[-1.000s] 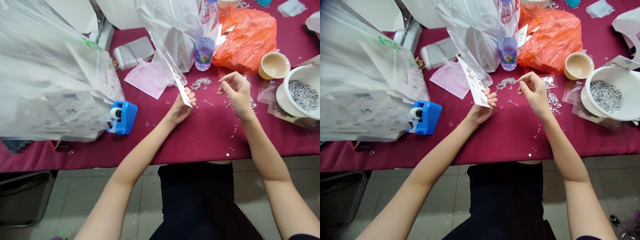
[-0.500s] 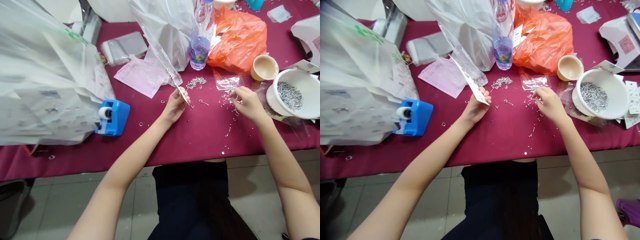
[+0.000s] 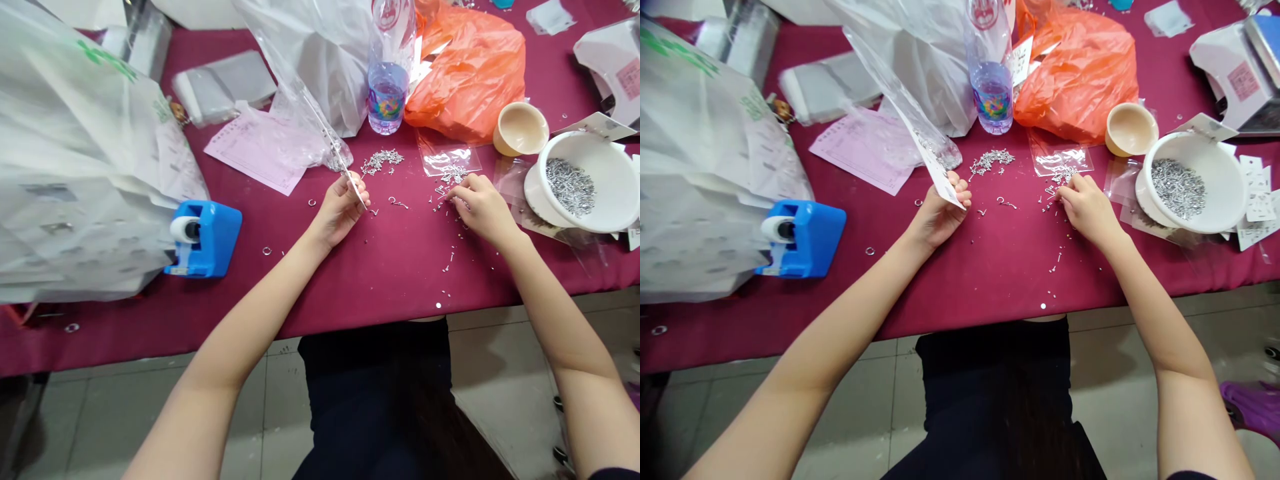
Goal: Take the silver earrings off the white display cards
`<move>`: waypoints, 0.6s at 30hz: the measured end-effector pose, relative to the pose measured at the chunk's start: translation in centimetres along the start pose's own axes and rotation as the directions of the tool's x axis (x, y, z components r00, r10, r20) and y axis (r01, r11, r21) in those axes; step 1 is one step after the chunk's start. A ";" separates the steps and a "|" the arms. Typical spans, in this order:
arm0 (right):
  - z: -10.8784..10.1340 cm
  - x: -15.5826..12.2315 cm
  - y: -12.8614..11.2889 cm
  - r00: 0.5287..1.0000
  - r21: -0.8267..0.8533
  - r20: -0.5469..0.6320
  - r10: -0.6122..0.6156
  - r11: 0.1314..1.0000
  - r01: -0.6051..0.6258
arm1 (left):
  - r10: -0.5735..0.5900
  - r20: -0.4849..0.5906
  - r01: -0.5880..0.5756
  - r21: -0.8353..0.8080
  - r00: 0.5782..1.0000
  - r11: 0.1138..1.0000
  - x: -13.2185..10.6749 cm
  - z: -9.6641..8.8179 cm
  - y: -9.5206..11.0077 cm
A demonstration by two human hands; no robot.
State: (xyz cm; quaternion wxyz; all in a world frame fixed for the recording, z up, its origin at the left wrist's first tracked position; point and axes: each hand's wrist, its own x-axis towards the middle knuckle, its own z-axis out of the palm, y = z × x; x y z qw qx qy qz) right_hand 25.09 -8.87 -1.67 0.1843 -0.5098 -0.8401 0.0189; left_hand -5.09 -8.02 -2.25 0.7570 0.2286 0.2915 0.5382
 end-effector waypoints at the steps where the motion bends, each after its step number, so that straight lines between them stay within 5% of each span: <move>1: -0.1 0.0 0.1 1.000 0.001 -0.002 0.000 1.000 0.000 | -0.001 0.001 0.001 -0.001 1.000 1.000 0.0 0.0 0.0; 7: -1.5 -0.7 0.6 0.997 0.040 -0.059 0.043 0.998 -0.041 | -0.032 -0.039 0.033 0.024 0.999 0.999 0.1 0.0 0.1; 18: -1.4 -1.4 0.4 0.998 -0.103 0.062 -0.010 0.995 0.017 | -0.056 -0.038 0.057 0.033 0.998 0.998 0.1 0.1 0.1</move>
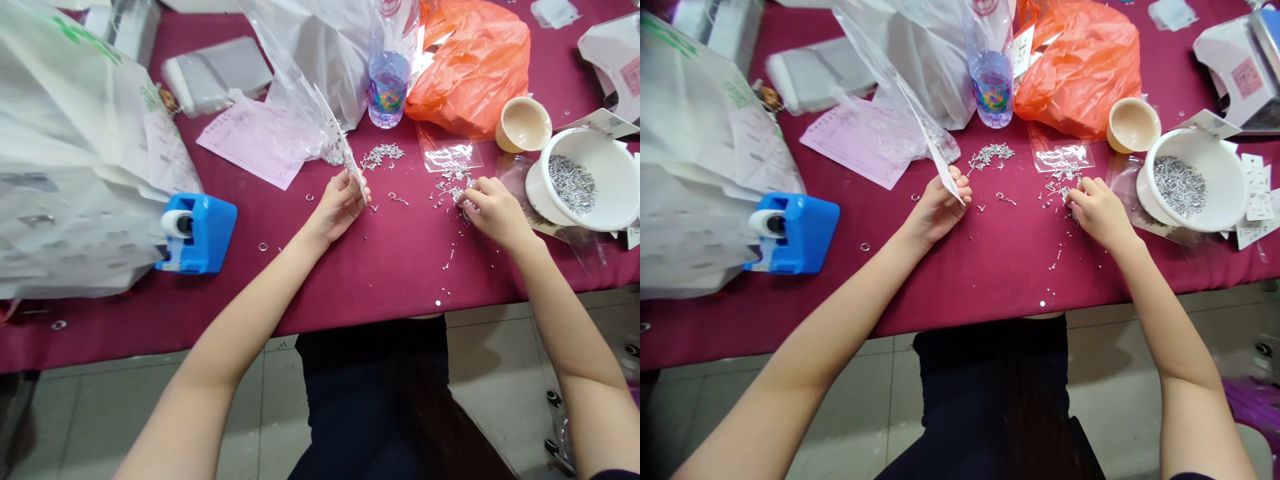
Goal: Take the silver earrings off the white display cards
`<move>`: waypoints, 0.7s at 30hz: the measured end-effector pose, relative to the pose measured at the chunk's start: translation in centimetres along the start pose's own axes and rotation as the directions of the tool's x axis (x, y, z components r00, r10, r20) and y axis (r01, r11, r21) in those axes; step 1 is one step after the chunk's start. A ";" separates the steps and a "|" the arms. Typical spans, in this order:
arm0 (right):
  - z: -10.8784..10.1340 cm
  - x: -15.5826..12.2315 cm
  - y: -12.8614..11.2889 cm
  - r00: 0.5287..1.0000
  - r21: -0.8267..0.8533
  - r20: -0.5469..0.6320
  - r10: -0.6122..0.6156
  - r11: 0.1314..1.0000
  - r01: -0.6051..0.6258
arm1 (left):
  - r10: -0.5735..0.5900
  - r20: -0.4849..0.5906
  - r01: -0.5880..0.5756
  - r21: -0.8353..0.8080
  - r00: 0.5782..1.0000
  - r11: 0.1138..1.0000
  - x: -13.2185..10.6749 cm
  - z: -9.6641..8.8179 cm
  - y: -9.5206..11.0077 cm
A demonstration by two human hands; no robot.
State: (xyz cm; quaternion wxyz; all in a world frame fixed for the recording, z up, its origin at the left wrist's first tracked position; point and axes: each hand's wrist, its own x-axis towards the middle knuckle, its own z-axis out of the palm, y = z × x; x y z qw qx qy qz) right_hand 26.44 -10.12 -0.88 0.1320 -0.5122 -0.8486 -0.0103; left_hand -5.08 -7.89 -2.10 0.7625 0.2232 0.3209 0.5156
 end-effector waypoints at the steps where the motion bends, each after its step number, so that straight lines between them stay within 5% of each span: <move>1: -0.1 0.2 0.1 1.000 -0.012 0.020 -0.008 1.000 0.008 | -0.001 -0.001 0.001 0.008 1.000 1.000 0.0 0.0 0.0; 6: -0.3 0.9 0.5 0.994 0.012 0.084 -0.071 0.997 0.070 | -0.002 0.019 0.001 0.023 1.000 1.000 0.1 -0.2 -0.1; 11: -1.5 2.3 -2.3 0.998 0.266 -0.049 -0.048 0.962 0.059 | -0.048 0.138 0.047 0.009 0.989 0.999 -0.1 -0.1 -0.3; 17: -1.8 5.8 -10.5 0.996 0.683 -0.088 0.010 0.728 0.054 | -0.113 0.220 0.109 0.028 0.969 0.994 -0.8 0.5 -0.2; 21: -0.7 7.1 -13.2 0.998 0.858 -0.024 0.061 0.513 -0.010 | -0.099 0.203 0.096 0.022 0.974 0.995 -0.8 0.2 -0.5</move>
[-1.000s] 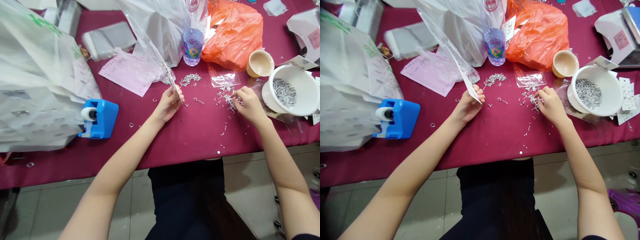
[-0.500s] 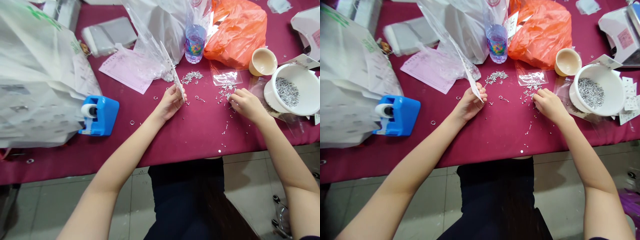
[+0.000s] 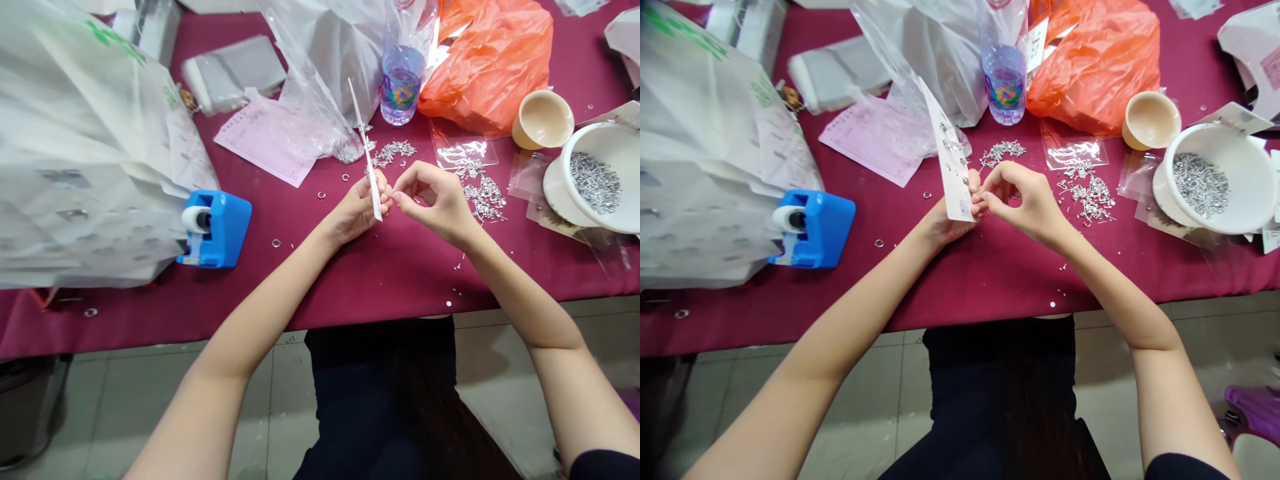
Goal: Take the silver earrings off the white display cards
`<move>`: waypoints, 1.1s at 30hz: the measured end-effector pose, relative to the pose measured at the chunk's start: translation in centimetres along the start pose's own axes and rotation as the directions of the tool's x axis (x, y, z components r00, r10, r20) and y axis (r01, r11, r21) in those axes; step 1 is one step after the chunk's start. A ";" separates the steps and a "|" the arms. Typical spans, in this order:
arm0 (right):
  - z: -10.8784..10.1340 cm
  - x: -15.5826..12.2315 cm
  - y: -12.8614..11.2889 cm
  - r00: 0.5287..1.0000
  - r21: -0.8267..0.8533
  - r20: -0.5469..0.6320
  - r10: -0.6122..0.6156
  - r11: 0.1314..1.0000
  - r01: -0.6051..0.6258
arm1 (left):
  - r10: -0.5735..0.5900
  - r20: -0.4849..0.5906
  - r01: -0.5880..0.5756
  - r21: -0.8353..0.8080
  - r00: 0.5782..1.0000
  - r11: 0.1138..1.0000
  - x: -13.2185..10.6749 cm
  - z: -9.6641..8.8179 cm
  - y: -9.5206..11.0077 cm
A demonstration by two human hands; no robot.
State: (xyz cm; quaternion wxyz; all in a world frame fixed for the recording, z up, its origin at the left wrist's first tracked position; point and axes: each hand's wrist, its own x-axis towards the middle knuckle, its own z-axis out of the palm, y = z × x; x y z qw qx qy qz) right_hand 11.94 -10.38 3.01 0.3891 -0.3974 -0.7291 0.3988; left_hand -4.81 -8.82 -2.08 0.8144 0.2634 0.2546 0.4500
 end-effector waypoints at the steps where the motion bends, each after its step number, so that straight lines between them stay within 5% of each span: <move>1: 0.4 0.1 0.1 1.000 0.054 0.002 0.028 0.998 -0.028 | 0.004 0.008 -0.004 -0.002 1.000 1.000 0.0 -0.1 -0.1; 10: 1.2 0.1 2.5 1.000 0.311 -0.016 -0.022 0.950 0.026 | -0.011 0.046 0.010 0.007 0.999 1.000 0.0 -0.1 -0.1; 33: 1.2 0.0 2.6 0.999 0.336 -0.020 -0.043 0.941 0.047 | 0.003 0.115 -0.011 0.073 0.993 0.997 0.0 -0.5 -0.3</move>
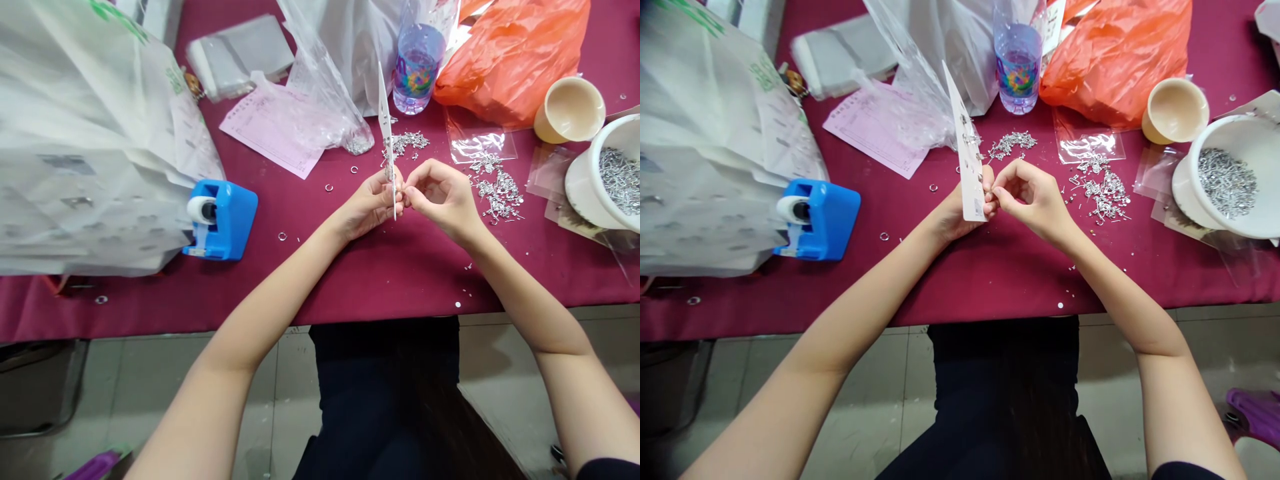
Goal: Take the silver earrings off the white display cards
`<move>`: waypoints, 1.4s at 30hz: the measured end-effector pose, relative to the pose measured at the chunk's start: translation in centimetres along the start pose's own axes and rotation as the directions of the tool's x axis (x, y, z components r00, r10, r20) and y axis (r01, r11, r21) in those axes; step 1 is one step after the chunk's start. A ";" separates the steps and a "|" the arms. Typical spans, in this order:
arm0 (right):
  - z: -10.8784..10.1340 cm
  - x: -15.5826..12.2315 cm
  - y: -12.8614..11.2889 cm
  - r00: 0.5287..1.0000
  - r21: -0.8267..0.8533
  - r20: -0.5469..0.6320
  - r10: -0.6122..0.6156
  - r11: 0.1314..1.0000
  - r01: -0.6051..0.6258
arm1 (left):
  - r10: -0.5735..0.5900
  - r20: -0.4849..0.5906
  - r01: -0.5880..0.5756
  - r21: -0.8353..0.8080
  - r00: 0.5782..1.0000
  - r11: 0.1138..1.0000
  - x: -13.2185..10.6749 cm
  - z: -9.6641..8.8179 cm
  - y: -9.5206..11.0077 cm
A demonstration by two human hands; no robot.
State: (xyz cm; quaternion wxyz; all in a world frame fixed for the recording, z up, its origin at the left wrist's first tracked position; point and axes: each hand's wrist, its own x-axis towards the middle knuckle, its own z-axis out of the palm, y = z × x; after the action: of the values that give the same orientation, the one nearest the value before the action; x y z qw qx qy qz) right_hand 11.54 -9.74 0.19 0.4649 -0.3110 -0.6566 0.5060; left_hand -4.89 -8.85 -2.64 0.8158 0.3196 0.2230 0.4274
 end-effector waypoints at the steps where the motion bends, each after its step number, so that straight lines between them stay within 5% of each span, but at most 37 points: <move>1: 0.0 0.0 0.0 1.000 0.008 -0.001 0.004 1.000 -0.004 | -0.001 -0.003 0.002 0.002 1.000 1.000 0.0 0.0 0.0; 16: 0.9 -0.6 0.4 0.994 -0.051 -0.093 -0.052 0.998 0.047 | 0.030 -0.028 -0.031 -0.017 0.999 0.999 0.0 -0.3 -0.6; 28: 0.7 -1.2 -0.5 0.979 -0.464 -0.089 -0.182 0.878 0.121 | -0.022 -0.145 0.026 0.024 0.989 0.999 0.1 0.3 -0.4; 42: 1.0 -1.3 0.3 0.970 -0.383 -0.061 -0.233 0.903 0.193 | -0.035 -0.157 0.043 0.050 0.987 0.998 -0.1 0.7 -0.3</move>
State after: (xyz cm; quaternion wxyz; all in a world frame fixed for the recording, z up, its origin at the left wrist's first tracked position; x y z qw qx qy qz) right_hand 11.08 -11.23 -0.50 0.4835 -0.3462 -0.7457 0.3005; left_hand -4.36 -9.27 -2.33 0.7953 0.3023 0.3034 0.4291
